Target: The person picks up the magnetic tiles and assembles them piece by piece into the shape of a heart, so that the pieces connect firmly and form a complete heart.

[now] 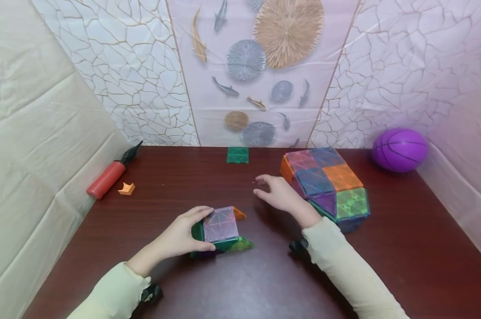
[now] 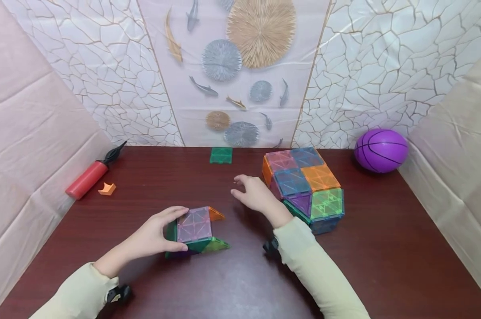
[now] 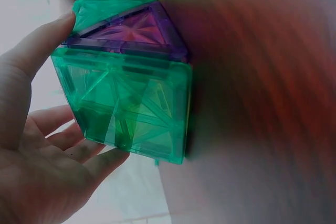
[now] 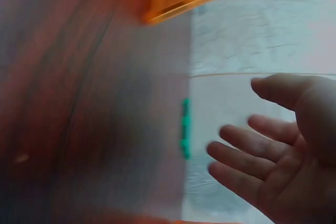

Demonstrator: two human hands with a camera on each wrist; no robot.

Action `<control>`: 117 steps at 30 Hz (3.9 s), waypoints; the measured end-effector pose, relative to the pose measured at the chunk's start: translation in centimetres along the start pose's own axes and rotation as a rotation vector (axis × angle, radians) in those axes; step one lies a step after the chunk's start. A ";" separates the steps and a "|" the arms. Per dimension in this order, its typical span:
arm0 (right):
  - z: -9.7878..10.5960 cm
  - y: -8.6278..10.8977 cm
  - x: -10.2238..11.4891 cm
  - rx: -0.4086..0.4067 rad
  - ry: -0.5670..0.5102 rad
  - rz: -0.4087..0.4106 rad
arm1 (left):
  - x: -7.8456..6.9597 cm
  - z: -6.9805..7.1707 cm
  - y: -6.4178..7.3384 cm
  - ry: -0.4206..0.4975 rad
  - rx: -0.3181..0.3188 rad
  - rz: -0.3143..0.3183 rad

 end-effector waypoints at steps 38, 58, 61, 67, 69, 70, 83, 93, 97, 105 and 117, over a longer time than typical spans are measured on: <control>-3.2 -1.6 0.4 0.074 0.185 -0.061 | 3.8 2.7 -1.9 -0.016 -0.021 0.063; -1.8 0.5 -0.5 0.169 0.065 0.086 | 4.0 2.5 -1.8 0.002 -0.016 0.080; -2.0 -0.1 -1.0 0.231 0.067 0.077 | 4.0 2.5 -1.7 0.014 -0.004 0.093; -2.2 -0.6 -1.4 0.265 0.117 0.091 | 3.9 2.5 -1.6 0.009 0.001 0.087; -2.2 -0.7 -1.4 0.252 0.145 0.112 | 3.9 2.6 -1.7 0.005 -0.006 0.079; -2.2 -0.7 -1.4 0.245 0.164 0.124 | 3.9 2.7 -1.7 0.006 -0.008 0.078; -3.2 -0.3 -0.8 0.219 -0.129 0.166 | 4.0 2.6 -1.9 0.023 -0.008 0.078; -4.4 -0.4 0.9 0.300 -0.272 0.259 | 4.2 2.5 -2.1 0.037 -0.005 0.066; -4.6 -0.5 1.6 0.307 -0.251 0.285 | 4.2 2.4 -2.2 0.035 -0.009 0.048; -4.7 -0.3 2.0 0.332 -0.271 0.290 | 4.1 2.4 -2.1 0.050 0.009 0.052; -4.9 0.2 1.4 0.350 -0.308 0.221 | 3.9 2.5 -2.1 0.062 0.062 0.059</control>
Point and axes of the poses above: each hand's wrist, its own y-axis away from the middle knuckle, its own z-axis out of the back of the hand, x = y × z, the point moved 1 cm from there along -y, towards the middle knuckle, and after that the axes turned 10 degrees about -x, right-handed, at the moved point
